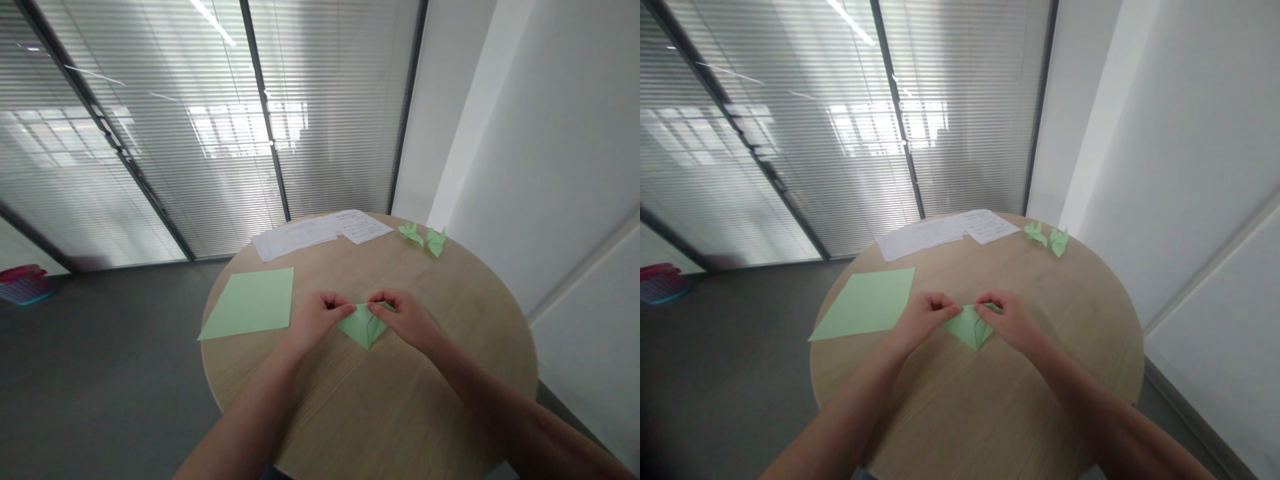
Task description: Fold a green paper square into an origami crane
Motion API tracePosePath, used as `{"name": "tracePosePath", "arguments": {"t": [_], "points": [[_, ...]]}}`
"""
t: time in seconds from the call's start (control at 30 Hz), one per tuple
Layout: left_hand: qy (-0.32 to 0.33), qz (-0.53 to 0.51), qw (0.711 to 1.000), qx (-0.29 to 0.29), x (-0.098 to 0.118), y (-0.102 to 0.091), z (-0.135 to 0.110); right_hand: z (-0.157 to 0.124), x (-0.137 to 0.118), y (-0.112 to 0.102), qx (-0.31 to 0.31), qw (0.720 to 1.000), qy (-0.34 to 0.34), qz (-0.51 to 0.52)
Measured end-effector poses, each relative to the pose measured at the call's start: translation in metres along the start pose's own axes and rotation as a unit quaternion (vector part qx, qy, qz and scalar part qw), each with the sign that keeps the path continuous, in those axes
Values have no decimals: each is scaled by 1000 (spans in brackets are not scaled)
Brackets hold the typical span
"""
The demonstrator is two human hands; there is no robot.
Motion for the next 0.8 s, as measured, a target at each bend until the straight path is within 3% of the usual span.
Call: {"name": "tracePosePath", "arguments": {"t": [0.23, 0.4, 0.6, 0.8], "points": [[5, -31, 1000, 2, -3, 0, 3, 1, 9, -2, -17, 995, 58, 78], [49, -7, 999, 4, -1, 1, 2, 3, 10, -3, -21, 994, 62, 88], [86, 31, 994, 53, -1, -6, 3, 2, 9, 1, -41, 983, 100, 149], [71, 24, 996, 44, -6, -6, 6, 4, 15, -4, -11, 987, 91, 132]]}}
Point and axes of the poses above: each hand's wrist, its own z-axis towards the middle knuckle, its own y-axis out of the palm, x = y × z, the point moved 3 cm from there along z, towards the middle knuckle, and after that the axes turned 9 degrees about -z, right-handed, at the moved point
